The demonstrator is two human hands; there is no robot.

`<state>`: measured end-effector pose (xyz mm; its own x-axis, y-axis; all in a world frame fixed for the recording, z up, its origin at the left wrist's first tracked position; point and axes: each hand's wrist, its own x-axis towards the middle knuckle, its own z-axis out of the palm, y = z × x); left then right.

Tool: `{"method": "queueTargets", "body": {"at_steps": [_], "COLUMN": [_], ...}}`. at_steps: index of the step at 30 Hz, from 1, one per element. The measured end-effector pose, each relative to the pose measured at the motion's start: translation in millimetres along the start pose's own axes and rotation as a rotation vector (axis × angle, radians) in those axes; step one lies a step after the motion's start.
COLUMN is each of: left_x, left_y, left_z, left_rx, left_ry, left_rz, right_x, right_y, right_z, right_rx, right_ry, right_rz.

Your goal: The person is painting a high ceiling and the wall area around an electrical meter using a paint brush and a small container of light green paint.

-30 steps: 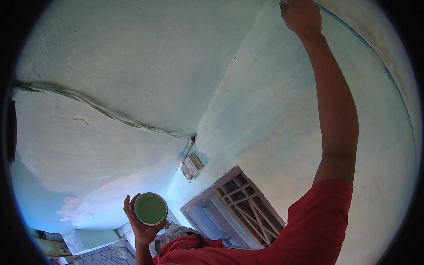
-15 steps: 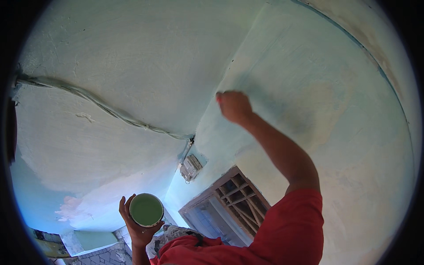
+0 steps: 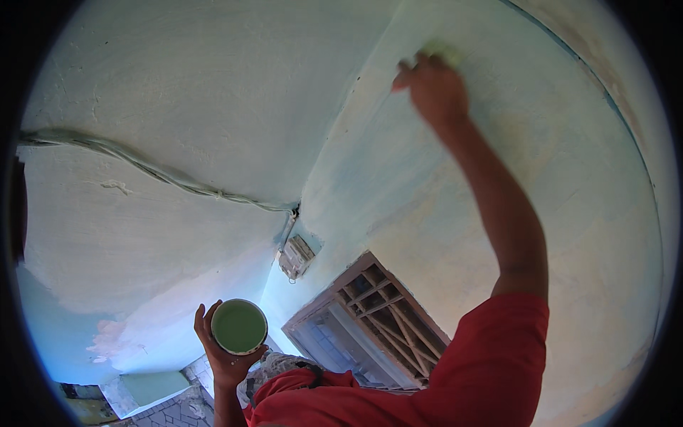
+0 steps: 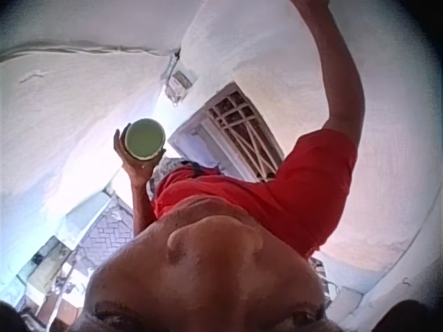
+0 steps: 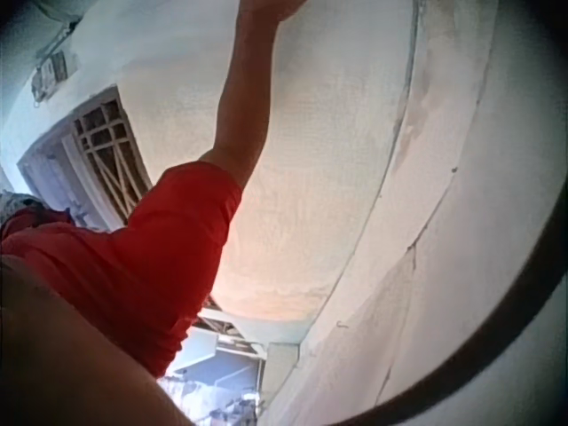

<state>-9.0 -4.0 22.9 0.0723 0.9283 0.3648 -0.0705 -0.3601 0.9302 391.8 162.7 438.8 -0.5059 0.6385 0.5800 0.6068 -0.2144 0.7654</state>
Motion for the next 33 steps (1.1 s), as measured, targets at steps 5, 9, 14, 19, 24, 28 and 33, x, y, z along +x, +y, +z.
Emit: {"method": "queueTargets", "body": {"at_steps": [5,9,14,19,24,28,33], "left_x": [-2.0,-8.6,-11.7,-10.3,-8.5,-10.6,-13.8], "left_y": [3.2,3.0,1.6,1.5,1.8,2.1,5.2], "left_z": [-4.8,-11.6,-10.0,-4.2,-5.1,-7.3,-12.2], "left_rx": [0.035,-0.013,0.007,-0.038,-0.024,-0.017,0.003], "left_ry": [-0.004,0.001,0.034,0.053,0.039,0.018,0.005], "left_rz": [0.021,-0.009,-0.040,-0.074,-0.028,-0.029,-0.009], "right_x": [-100.0,-79.4,19.2,40.1,-41.4,-137.5,-144.0], "right_y": [-163.5,-135.7,47.2,106.1,0.1,-148.4,-162.7], "right_z": [22.2,14.3,-41.2,-96.6,-34.2,9.1,-4.5], "right_rx": [0.426,0.456,0.073,-0.084,-0.083,0.353,0.573], "right_ry": [-0.353,-0.510,-0.135,0.259,0.010,-0.254,-0.552], "right_rz": [-0.163,0.046,0.330,0.244,0.035,-0.127,0.001]}}
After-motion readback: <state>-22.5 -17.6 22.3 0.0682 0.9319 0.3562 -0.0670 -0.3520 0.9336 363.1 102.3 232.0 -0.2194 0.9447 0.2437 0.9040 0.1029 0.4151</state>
